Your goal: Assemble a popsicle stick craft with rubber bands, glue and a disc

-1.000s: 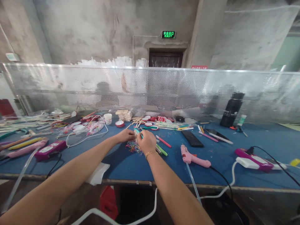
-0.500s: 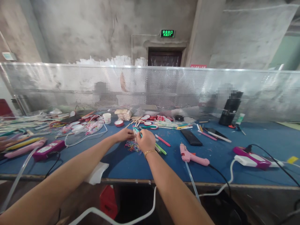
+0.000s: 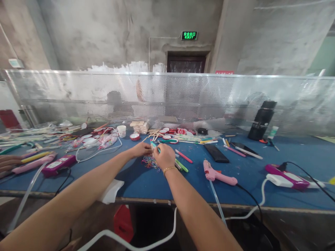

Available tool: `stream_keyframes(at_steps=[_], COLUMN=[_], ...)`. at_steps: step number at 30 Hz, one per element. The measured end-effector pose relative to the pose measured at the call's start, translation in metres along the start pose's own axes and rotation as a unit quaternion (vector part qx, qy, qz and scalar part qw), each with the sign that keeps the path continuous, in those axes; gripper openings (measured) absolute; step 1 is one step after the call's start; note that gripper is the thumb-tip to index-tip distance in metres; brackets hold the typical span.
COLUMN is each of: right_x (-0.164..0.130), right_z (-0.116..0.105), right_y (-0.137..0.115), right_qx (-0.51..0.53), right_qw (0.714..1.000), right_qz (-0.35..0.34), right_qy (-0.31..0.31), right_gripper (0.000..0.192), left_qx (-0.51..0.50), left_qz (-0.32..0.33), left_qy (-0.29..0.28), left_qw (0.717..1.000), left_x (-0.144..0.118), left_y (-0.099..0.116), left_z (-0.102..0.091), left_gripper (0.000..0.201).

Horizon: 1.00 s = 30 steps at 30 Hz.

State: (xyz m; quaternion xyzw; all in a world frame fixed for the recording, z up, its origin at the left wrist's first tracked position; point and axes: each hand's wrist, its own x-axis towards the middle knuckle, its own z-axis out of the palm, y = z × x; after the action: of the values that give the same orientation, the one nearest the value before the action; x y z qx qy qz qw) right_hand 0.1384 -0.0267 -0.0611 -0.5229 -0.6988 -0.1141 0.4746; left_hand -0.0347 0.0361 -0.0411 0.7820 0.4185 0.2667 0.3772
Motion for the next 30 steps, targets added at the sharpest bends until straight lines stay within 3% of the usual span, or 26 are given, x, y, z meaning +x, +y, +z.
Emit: stream_keyframes(at_steps=[17, 30], right_x=[-0.002, 0.0], right_z=[-0.001, -0.001], right_y=[-0.001, 0.0], right_qx=[-0.001, -0.004], right_qw=[1.0, 1.0], right_qz=[-0.006, 0.008], right_qy=[0.003, 0.002], right_gripper=[0.021, 0.019], left_qx=[-0.008, -0.006], left_qz=[0.017, -0.004], left_qy=[-0.012, 0.002], left_qw=[1.0, 1.0], left_x=[0.0, -0.002], left_y=[-0.007, 0.006], left_z=[-0.001, 0.001], left_gripper=[0.032, 0.03])
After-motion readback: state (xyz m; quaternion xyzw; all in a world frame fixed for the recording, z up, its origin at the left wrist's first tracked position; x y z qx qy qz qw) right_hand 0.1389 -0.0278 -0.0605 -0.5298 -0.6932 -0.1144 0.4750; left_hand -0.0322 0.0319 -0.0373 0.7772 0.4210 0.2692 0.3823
